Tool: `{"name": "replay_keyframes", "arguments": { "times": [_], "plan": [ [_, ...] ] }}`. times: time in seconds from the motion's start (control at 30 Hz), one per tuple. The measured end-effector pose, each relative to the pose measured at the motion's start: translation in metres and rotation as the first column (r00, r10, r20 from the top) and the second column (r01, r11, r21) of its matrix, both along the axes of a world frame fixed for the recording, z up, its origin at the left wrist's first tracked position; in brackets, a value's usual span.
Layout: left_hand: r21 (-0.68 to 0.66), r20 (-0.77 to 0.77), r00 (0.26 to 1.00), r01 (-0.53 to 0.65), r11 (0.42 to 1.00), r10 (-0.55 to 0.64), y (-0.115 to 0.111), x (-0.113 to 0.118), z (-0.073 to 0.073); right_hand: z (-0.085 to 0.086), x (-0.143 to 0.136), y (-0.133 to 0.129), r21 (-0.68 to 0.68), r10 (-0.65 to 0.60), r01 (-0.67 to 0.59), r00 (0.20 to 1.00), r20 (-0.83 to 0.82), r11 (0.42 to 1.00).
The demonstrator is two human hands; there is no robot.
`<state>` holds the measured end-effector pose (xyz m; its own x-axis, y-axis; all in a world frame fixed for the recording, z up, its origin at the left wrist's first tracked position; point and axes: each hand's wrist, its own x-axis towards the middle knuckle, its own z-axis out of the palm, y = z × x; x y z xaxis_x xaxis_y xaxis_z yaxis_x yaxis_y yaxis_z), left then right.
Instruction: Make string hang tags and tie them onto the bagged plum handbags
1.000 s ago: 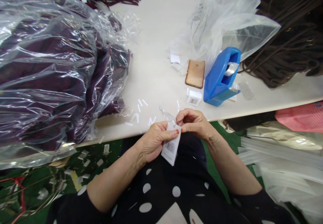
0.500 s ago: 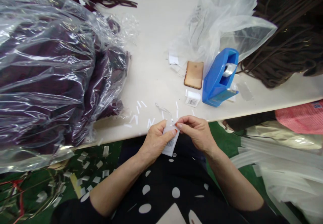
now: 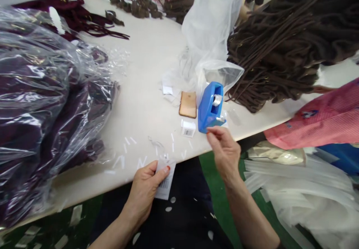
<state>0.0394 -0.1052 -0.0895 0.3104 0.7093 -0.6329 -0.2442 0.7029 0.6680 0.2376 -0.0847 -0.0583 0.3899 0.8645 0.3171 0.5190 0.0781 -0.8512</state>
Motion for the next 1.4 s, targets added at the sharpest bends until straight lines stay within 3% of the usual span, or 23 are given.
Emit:
{"name": "replay_keyframes", "arguments": {
  "times": [0.07,0.13,0.27,0.4,0.47,0.63,0.73,0.8,0.87,0.97,1.1,1.23,1.33,1.4],
  "plan": [
    [-0.01,0.013,1.0,0.005,1.0,-0.005,0.001,0.002,0.001,0.001,0.032,0.016,0.104,-0.27,0.261,0.959,0.085,0.96],
    [-0.026,0.044,0.999,0.014,1.0,-0.013,0.001,0.003,0.002,-0.003,0.059,0.033,0.054,-0.344,0.34,0.933,0.107,0.939],
    [-0.039,0.063,0.998,0.025,0.999,-0.022,0.0,0.004,0.001,-0.015,0.078,0.056,-0.161,-0.268,0.241,0.946,-0.181,0.957],
    [-0.038,0.042,0.999,0.011,0.999,-0.009,0.0,0.002,-0.001,-0.014,0.068,0.061,-0.187,-0.287,0.222,0.818,-0.498,0.957],
    [-0.034,0.04,0.999,0.001,0.999,0.0,0.0,0.002,-0.002,-0.012,0.065,0.062,-0.202,-0.303,0.228,0.766,-0.567,0.953],
    [-0.034,0.033,0.999,0.005,0.999,-0.004,-0.001,0.001,-0.004,-0.011,0.068,0.067,-0.217,-0.301,0.21,0.73,-0.614,0.953],
    [-0.034,0.029,1.0,-0.001,0.999,0.002,-0.001,0.002,-0.001,-0.01,0.063,0.059,-0.088,-0.251,0.247,0.779,-0.574,0.965],
    [-0.037,0.028,1.0,-0.008,0.999,0.009,0.0,0.004,0.001,-0.013,0.056,0.046,0.078,-0.243,0.31,0.857,-0.454,0.948],
    [-0.035,0.022,1.0,-0.015,0.999,0.016,0.002,0.005,0.003,-0.019,0.048,0.031,0.157,-0.267,0.335,0.901,-0.341,0.929],
    [-0.013,0.009,1.0,-0.013,1.0,0.014,0.004,0.008,0.006,-0.033,0.04,0.017,0.015,-0.265,0.29,0.891,-0.368,0.957],
    [-0.01,0.036,0.999,-0.004,1.0,0.004,0.007,0.016,0.009,-0.051,0.042,0.022,-0.118,-0.275,0.249,0.839,-0.47,0.961],
    [-0.011,0.089,0.995,-0.036,0.999,0.037,0.011,0.024,0.015,-0.061,0.051,0.019,-0.125,-0.239,0.21,0.925,-0.297,0.97],
    [-0.024,0.095,0.995,-0.026,0.999,0.029,0.013,0.028,0.018,-0.047,0.051,0.0,-0.153,-0.155,0.122,0.962,-0.226,0.981],
    [-0.029,0.094,0.996,0.008,1.0,-0.005,0.014,0.028,0.02,-0.024,0.046,-0.013,-0.176,0.061,-0.104,0.97,-0.235,0.979]
  ]
}}
